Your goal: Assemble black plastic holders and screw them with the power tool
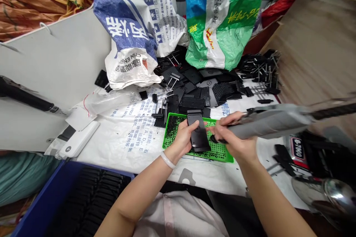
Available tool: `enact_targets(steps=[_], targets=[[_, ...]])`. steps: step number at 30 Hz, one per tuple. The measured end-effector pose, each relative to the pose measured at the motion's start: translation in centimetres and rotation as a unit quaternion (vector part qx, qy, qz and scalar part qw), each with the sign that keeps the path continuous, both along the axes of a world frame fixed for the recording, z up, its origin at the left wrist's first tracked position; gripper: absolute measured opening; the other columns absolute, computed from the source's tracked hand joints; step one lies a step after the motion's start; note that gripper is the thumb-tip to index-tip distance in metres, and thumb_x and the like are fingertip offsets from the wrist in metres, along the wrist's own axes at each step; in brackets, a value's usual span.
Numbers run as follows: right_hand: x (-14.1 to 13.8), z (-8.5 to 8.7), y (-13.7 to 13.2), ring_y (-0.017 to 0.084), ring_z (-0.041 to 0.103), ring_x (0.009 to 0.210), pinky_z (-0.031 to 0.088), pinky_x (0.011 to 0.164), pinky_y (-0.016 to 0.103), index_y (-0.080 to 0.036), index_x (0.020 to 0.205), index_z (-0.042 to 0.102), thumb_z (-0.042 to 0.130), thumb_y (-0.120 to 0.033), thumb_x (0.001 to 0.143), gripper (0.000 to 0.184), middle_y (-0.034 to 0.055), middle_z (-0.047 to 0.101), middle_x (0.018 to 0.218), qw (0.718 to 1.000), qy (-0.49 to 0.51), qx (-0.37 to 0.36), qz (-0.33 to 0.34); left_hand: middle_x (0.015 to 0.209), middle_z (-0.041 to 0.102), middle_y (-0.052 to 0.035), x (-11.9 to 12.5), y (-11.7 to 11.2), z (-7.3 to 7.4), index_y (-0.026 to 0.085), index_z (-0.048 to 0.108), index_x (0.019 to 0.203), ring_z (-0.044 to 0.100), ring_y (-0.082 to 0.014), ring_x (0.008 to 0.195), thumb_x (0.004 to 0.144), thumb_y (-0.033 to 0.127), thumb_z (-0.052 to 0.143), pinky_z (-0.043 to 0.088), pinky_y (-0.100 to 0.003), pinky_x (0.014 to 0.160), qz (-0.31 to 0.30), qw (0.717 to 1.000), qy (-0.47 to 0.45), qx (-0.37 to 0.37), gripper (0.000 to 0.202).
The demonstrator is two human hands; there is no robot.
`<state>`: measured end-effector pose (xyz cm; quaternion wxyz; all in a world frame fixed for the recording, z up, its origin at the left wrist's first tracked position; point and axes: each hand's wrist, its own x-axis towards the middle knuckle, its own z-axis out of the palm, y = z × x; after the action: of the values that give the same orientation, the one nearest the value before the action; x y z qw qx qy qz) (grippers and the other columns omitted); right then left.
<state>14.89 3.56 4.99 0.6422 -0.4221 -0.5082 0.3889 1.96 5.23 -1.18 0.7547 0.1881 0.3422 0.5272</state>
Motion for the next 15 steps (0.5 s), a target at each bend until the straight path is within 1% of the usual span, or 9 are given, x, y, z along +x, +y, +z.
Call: enact_targets(steps=[2,3,5,7,9,12,15], targets=[[0.8,0.9,0.2,0.011,0.052,0.048,0.056,0.064,0.036,-0.024,0.081,0.055,0.072,-0.016,0.072,0.021,-0.0071,0.054,0.057,0.999,0.040,0.027,0.019,0.091,0.074,-0.0123,-0.1,-0.1,0.1,0.013,0.066,0.095,0.070,-0.0228,0.074,0.073,0.037,0.076,0.053,-0.036,0.072,-0.010,1.000,-0.005,-0.001,0.034],[1.1,1.2,0.2,0.011,0.051,0.049,0.055,0.063,0.034,-0.024,0.082,0.055,0.071,-0.013,0.072,0.022,-0.0075,0.054,0.057,0.998,0.056,0.036,0.012,0.091,0.074,-0.0126,-0.2,-0.1,0.1,0.013,0.066,0.096,0.070,-0.0230,0.074,0.074,0.038,0.074,0.054,-0.036,0.071,-0.011,1.000,-0.007,-0.007,0.034],[1.4,1.4,0.2,0.011,0.051,0.048,0.054,0.062,0.033,-0.023,0.081,0.054,0.073,-0.013,0.071,0.024,-0.0081,0.052,0.056,0.998,0.060,0.029,-0.022,0.091,0.074,-0.0126,-0.3,-0.2,0.0,0.013,0.065,0.096,0.070,-0.0225,0.074,0.075,0.038,0.074,0.054,-0.037,0.071,-0.004,1.000,-0.007,-0.019,0.034],[1.4,1.0,0.3,0.011,0.052,0.048,0.055,0.062,0.034,-0.022,0.079,0.055,0.076,-0.016,0.069,0.024,-0.0073,0.053,0.058,0.998,0.037,0.004,-0.048,0.090,0.074,-0.0124,-0.4,-0.1,0.0,0.013,0.065,0.097,0.070,-0.0224,0.074,0.074,0.036,0.075,0.054,-0.036,0.071,0.007,0.999,-0.008,-0.031,0.034],[1.3,0.0,0.8,0.012,0.054,0.049,0.055,0.063,0.034,-0.021,0.079,0.056,0.077,-0.020,0.068,0.024,-0.0066,0.054,0.061,0.996,0.014,-0.006,-0.086,0.092,0.074,-0.0134,-0.6,0.0,0.1,0.012,0.065,0.097,0.070,-0.0237,0.077,0.075,0.038,0.072,0.054,-0.036,0.072,0.002,0.998,-0.028,-0.051,0.035],[1.4,-2.1,2.5,0.012,0.053,0.048,0.054,0.060,0.033,-0.020,0.078,0.055,0.077,-0.023,0.068,0.024,-0.0068,0.054,0.059,0.988,0.003,0.007,-0.152,0.097,0.073,-0.0160,-1.1,0.0,0.5,0.009,0.068,0.099,0.070,-0.0259,0.084,0.081,0.044,0.062,0.054,-0.038,0.078,-0.042,0.991,-0.091,-0.088,0.040],[1.8,-4.3,4.5,0.012,0.053,0.048,0.053,0.057,0.032,-0.019,0.076,0.057,0.077,-0.022,0.066,0.022,-0.0055,0.056,0.060,0.981,-0.001,0.009,-0.193,0.102,0.072,-0.0152,-1.6,-0.5,0.9,0.008,0.068,0.106,0.069,-0.0222,0.083,0.085,0.043,0.057,0.053,-0.034,0.081,-0.077,0.982,-0.139,-0.100,0.043]])
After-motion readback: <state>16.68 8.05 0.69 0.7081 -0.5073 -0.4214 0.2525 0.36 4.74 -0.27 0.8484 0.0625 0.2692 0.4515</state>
